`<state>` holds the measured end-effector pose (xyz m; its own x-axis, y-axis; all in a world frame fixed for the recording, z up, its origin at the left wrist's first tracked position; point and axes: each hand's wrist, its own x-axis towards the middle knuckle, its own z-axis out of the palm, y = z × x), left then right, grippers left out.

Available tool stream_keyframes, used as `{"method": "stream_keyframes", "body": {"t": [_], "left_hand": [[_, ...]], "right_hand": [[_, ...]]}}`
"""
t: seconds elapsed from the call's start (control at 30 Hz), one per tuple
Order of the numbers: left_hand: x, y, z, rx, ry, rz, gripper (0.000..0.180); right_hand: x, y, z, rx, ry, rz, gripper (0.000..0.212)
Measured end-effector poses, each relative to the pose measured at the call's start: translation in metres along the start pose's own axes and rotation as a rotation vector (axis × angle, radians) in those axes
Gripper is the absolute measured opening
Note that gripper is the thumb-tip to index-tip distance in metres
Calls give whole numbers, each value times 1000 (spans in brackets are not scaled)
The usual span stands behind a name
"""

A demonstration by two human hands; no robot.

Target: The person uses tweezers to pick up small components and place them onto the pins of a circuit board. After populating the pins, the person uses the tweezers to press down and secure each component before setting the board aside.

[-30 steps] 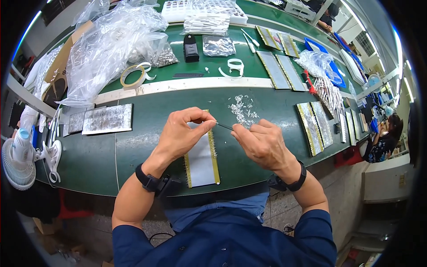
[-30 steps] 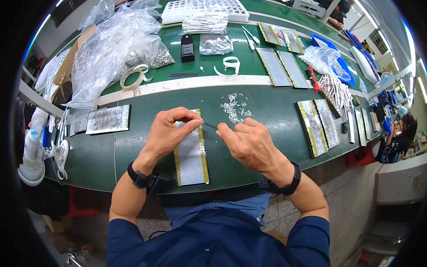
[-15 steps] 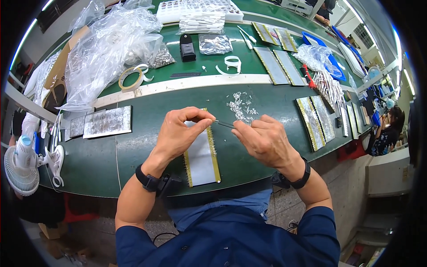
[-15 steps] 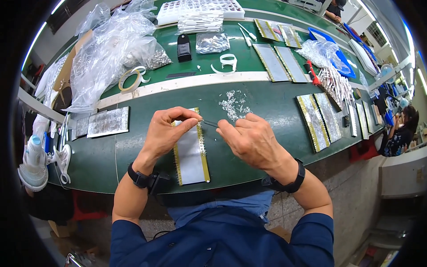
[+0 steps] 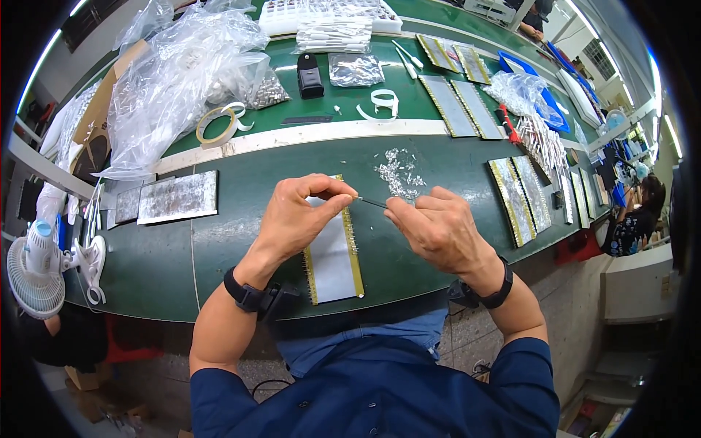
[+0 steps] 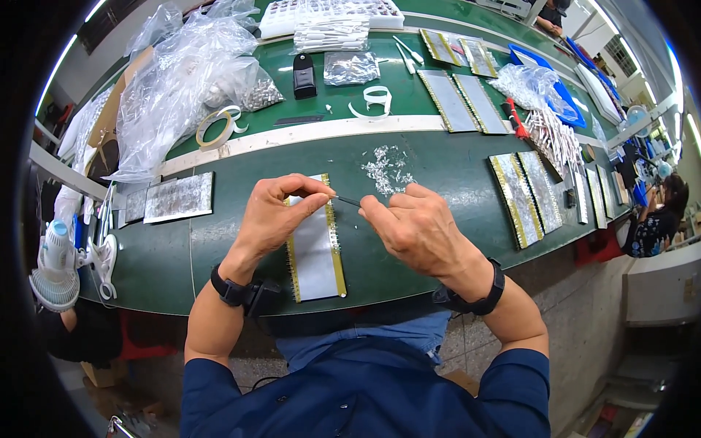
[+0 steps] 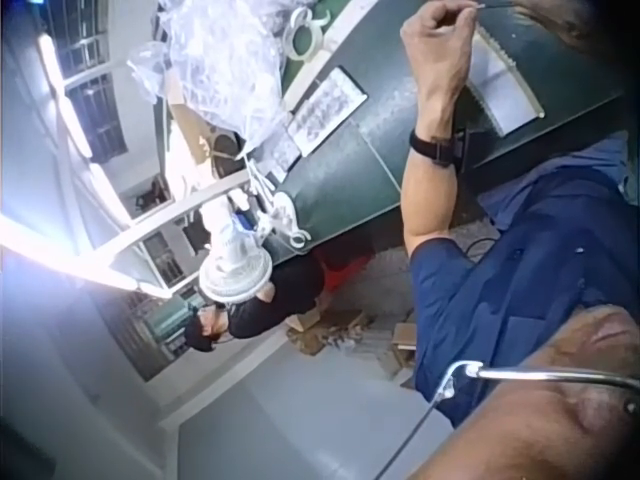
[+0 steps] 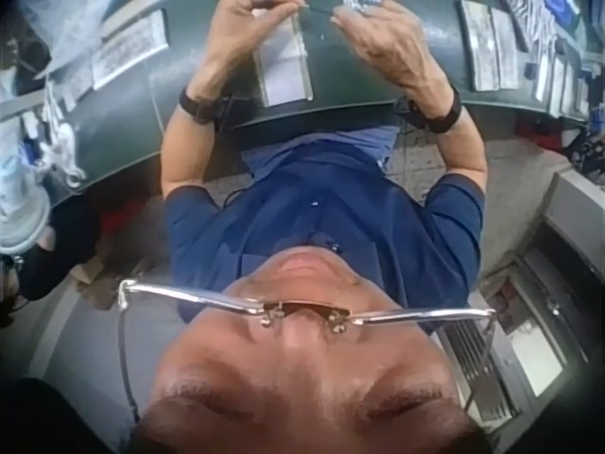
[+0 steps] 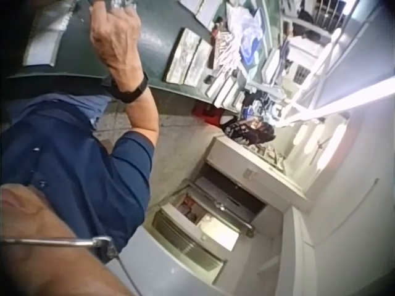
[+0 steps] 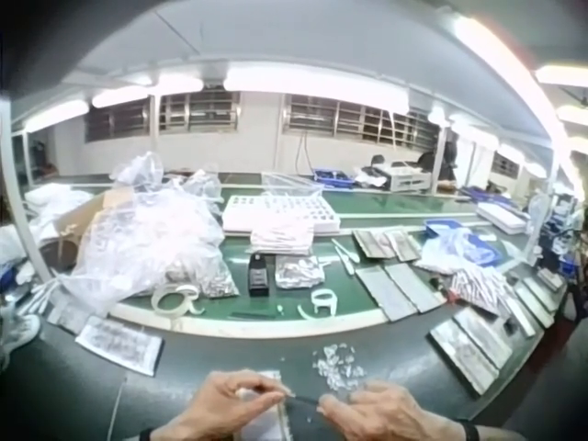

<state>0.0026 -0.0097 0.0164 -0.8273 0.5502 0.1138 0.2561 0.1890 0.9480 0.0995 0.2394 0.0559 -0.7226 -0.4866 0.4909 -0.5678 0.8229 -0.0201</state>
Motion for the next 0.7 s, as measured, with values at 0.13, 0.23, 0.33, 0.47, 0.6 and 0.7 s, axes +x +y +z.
{"method": "stream_keyframes", "body": {"t": [0.13, 0.23, 0.33, 0.47, 0.6, 0.7], "left_hand": [[2, 1, -6, 55, -91, -7, 22], [2, -3, -10, 143, -205, -1, 37], [5, -16, -8, 253, -156, 306, 51], [3, -25, -9, 329, -294, 349, 52], [1, -19, -6, 393, -369, 295, 50], [0, -20, -5, 398, -376, 305, 52]], "right_hand": [[-4, 1, -2, 49, -20, 14, 17], [-9, 4, -6, 175, -97, 56, 15], [-18, 5, -10, 287, -186, 47, 14], [-23, 5, -8, 351, -258, 36, 12], [-25, 3, -8, 332, -324, 24, 11], [-26, 2, -6, 322, -353, 14, 11]]}}
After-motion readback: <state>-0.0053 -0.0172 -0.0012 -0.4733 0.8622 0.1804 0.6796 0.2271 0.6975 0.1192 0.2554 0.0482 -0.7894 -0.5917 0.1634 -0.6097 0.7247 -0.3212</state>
